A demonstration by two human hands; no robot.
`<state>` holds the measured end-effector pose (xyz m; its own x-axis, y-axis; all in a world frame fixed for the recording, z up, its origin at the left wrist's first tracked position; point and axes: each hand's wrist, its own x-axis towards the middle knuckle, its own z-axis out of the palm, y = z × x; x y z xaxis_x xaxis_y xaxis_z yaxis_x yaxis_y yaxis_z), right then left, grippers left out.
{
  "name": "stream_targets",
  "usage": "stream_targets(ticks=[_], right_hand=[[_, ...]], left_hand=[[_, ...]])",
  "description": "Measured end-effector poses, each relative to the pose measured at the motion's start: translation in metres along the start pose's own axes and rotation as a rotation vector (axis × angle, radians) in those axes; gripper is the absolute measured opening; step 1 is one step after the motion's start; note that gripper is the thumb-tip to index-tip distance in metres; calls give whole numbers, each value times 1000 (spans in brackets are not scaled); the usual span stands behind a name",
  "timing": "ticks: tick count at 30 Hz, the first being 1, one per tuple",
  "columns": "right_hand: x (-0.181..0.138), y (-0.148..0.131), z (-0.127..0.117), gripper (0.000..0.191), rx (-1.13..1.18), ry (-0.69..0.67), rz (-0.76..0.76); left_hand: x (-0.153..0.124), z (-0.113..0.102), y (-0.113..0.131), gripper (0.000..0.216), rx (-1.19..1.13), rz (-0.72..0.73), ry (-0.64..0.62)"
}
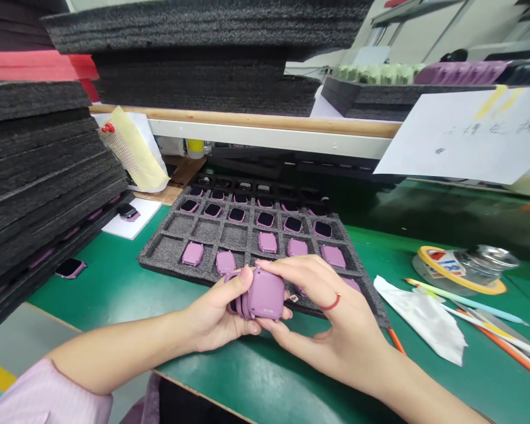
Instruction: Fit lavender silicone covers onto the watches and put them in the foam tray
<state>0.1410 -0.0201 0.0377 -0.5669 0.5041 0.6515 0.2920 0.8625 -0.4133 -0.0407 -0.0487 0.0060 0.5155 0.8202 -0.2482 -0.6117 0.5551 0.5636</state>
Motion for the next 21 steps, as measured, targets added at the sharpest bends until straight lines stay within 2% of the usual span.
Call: stream_targets(ticks=[2, 5, 7, 11, 14, 17, 21], right_hand=[[7, 9, -3, 42, -32, 24, 36], [25, 33, 0, 28, -49, 72, 280], [38, 52, 12, 28, -60, 36, 406], [56, 81, 52, 30, -71, -78, 399], [59, 89, 74, 34, -45, -125, 389], [55, 83, 68, 38, -7, -102, 387], [45, 53, 30, 27, 97, -39, 362]], left_hand=[[-1, 4, -1, 57, -17, 18, 62], [-2, 5, -2, 54, -17, -26, 72], [-1, 3, -3, 48, 15, -77, 38], [2, -6, -3, 45, 128, -91, 51], [1, -10, -1, 42, 206, -71, 89], [-1, -7, 0, 41, 208, -66, 103], [-1, -1, 0, 45, 60, -15, 90]])
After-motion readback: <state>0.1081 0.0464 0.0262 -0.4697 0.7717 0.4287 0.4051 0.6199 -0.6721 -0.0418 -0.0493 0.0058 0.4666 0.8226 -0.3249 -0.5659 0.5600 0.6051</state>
